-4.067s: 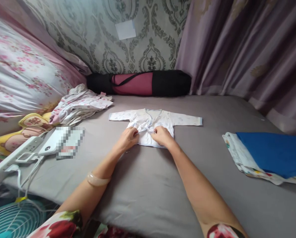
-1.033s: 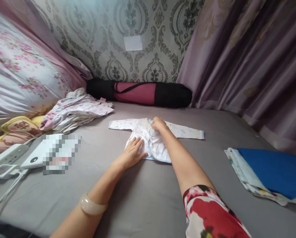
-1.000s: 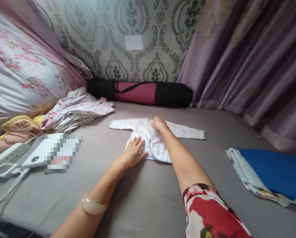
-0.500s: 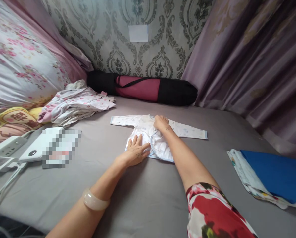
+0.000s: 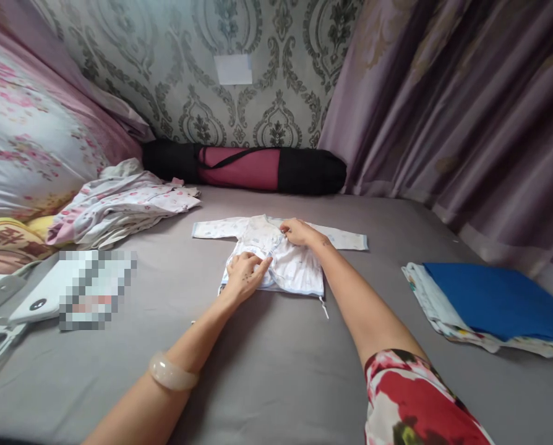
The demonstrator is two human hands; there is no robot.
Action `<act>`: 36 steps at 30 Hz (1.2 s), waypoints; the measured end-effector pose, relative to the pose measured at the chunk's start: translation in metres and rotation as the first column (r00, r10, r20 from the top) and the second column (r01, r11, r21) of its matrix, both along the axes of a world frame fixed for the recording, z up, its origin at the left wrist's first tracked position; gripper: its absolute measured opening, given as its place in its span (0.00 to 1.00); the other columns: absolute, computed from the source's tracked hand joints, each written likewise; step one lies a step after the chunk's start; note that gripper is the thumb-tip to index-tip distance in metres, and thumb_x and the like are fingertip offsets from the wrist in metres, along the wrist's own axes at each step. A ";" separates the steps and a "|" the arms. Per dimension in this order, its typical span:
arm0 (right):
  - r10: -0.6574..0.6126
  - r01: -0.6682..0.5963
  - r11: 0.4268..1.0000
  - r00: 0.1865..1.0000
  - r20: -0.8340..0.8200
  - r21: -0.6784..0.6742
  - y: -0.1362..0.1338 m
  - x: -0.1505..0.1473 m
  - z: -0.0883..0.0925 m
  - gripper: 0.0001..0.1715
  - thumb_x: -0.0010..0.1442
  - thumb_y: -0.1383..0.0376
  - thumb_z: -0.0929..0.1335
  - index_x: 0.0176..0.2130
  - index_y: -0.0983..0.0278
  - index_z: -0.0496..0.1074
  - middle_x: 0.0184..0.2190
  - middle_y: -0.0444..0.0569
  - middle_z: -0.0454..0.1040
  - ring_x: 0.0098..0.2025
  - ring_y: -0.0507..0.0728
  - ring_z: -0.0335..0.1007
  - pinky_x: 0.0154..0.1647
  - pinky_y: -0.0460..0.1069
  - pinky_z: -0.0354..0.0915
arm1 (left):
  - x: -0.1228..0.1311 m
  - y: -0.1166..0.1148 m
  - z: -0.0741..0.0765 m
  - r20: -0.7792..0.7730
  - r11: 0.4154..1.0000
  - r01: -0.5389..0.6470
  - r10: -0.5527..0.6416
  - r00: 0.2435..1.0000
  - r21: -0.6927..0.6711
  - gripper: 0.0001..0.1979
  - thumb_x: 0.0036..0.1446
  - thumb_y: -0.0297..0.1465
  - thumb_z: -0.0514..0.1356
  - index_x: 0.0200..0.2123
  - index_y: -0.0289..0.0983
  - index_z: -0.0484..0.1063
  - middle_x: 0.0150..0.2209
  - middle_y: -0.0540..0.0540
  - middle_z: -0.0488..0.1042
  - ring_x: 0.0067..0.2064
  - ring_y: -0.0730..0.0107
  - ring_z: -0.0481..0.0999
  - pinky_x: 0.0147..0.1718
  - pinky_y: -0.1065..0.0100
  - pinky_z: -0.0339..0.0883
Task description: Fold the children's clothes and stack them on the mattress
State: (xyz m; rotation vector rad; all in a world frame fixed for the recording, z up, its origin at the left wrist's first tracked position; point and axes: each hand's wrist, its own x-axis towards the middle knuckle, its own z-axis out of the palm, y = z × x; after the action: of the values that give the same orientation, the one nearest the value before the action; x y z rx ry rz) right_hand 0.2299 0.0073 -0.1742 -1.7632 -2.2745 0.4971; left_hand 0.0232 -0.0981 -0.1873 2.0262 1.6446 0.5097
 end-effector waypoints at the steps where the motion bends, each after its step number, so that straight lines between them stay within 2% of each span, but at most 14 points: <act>1: 0.016 -0.016 1.000 0.999 0.027 -0.006 -0.001 0.000 -0.001 0.21 0.54 0.74 0.65 0.47 0.64 0.76 0.44 0.48 0.79 0.45 0.55 0.73 0.45 0.44 0.64 | 0.001 0.000 -0.001 0.003 1.000 -0.004 0.004 1.000 0.006 0.20 0.62 0.47 0.53 0.36 0.40 0.78 0.49 0.41 0.72 0.54 0.51 0.65 0.54 0.52 0.56; 5: 0.059 -0.059 0.998 0.989 0.138 -0.002 0.000 -0.001 -0.005 0.22 0.52 0.74 0.66 0.47 0.64 0.74 0.41 0.49 0.78 0.41 0.55 0.73 0.41 0.44 0.63 | 0.002 0.000 -0.001 -0.002 1.000 -0.001 0.001 1.000 -0.009 0.11 0.59 0.39 0.59 0.36 0.39 0.78 0.48 0.42 0.72 0.53 0.54 0.66 0.52 0.55 0.57; 11: 0.053 -0.052 0.999 0.968 0.245 -0.014 -0.002 0.001 -0.001 0.11 0.53 0.70 0.66 0.37 0.63 0.76 0.40 0.51 0.78 0.42 0.57 0.72 0.38 0.46 0.62 | 0.003 0.000 0.002 0.012 1.000 -0.004 0.004 1.000 -0.026 0.08 0.56 0.35 0.59 0.34 0.38 0.76 0.46 0.43 0.73 0.52 0.55 0.66 0.52 0.57 0.57; 13: 0.004 -0.003 1.000 0.973 0.232 -0.007 -0.005 0.001 0.002 0.12 0.53 0.68 0.66 0.39 0.62 0.75 0.40 0.50 0.78 0.42 0.58 0.72 0.37 0.46 0.62 | 0.004 0.001 0.001 0.014 1.000 -0.017 0.017 1.000 -0.021 0.07 0.56 0.34 0.59 0.33 0.38 0.76 0.45 0.43 0.74 0.52 0.55 0.66 0.51 0.57 0.57; 18: -0.219 0.209 0.974 0.968 0.124 0.090 -0.013 -0.008 0.006 0.17 0.57 0.67 0.62 0.45 0.58 0.72 0.43 0.49 0.77 0.42 0.59 0.72 0.38 0.49 0.62 | 0.006 0.002 -0.001 0.002 0.999 -0.050 0.050 0.999 -0.014 0.07 0.55 0.33 0.58 0.31 0.38 0.76 0.45 0.43 0.73 0.51 0.55 0.66 0.50 0.58 0.57; 22: -0.302 0.289 0.943 0.951 0.061 0.163 -0.017 -0.023 -0.005 0.16 0.60 0.68 0.60 0.46 0.58 0.70 0.44 0.49 0.76 0.45 0.60 0.71 0.40 0.51 0.62 | 0.005 0.001 -0.002 -0.020 0.998 -0.062 0.062 0.998 -0.003 0.08 0.55 0.33 0.57 0.29 0.38 0.75 0.44 0.43 0.73 0.51 0.55 0.66 0.49 0.58 0.57; 27: -0.390 0.376 0.888 0.921 0.000 0.264 -0.022 -0.039 -0.027 0.14 0.64 0.68 0.60 0.46 0.61 0.69 0.44 0.52 0.75 0.46 0.60 0.69 0.43 0.50 0.61 | 0.003 0.000 -0.007 -0.048 1.000 -0.007 0.008 0.999 0.029 0.07 0.54 0.33 0.57 0.28 0.38 0.73 0.44 0.43 0.72 0.50 0.54 0.66 0.48 0.57 0.58; 30: -0.393 0.361 0.880 0.918 0.048 0.309 -0.027 -0.046 -0.034 0.14 0.66 0.67 0.59 0.45 0.65 0.71 0.45 0.56 0.74 0.49 0.61 0.66 0.49 0.52 0.60 | 0.002 0.000 -0.009 -0.062 0.999 0.015 -0.013 0.998 0.035 0.06 0.52 0.33 0.58 0.29 0.39 0.72 0.45 0.43 0.71 0.50 0.54 0.65 0.48 0.57 0.58; 33: -0.346 0.303 0.910 0.932 0.112 0.284 -0.038 -0.050 -0.036 0.18 0.67 0.67 0.57 0.47 0.68 0.71 0.51 0.59 0.72 0.54 0.63 0.63 0.55 0.54 0.58 | 0.000 -0.002 -0.008 -0.077 0.999 0.022 -0.019 0.997 0.030 0.07 0.52 0.33 0.57 0.34 0.39 0.72 0.45 0.42 0.70 0.50 0.54 0.65 0.49 0.56 0.58; 36: -0.222 0.195 0.961 0.967 0.128 0.194 -0.052 -0.044 -0.037 0.26 0.69 0.61 0.54 0.59 0.69 0.64 0.63 0.59 0.62 0.64 0.63 0.54 0.63 0.57 0.51 | -0.002 -0.005 -0.007 -0.070 0.998 0.059 -0.056 0.996 0.033 0.22 0.53 0.31 0.56 0.53 0.41 0.67 0.47 0.41 0.69 0.49 0.55 0.65 0.49 0.56 0.59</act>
State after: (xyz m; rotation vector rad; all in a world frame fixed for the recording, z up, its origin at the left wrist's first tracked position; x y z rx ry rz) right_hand 0.1855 -0.0446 -0.2109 -1.9742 -2.1135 0.1190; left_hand 0.0212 -0.1031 -0.1939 2.1321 1.6226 0.4557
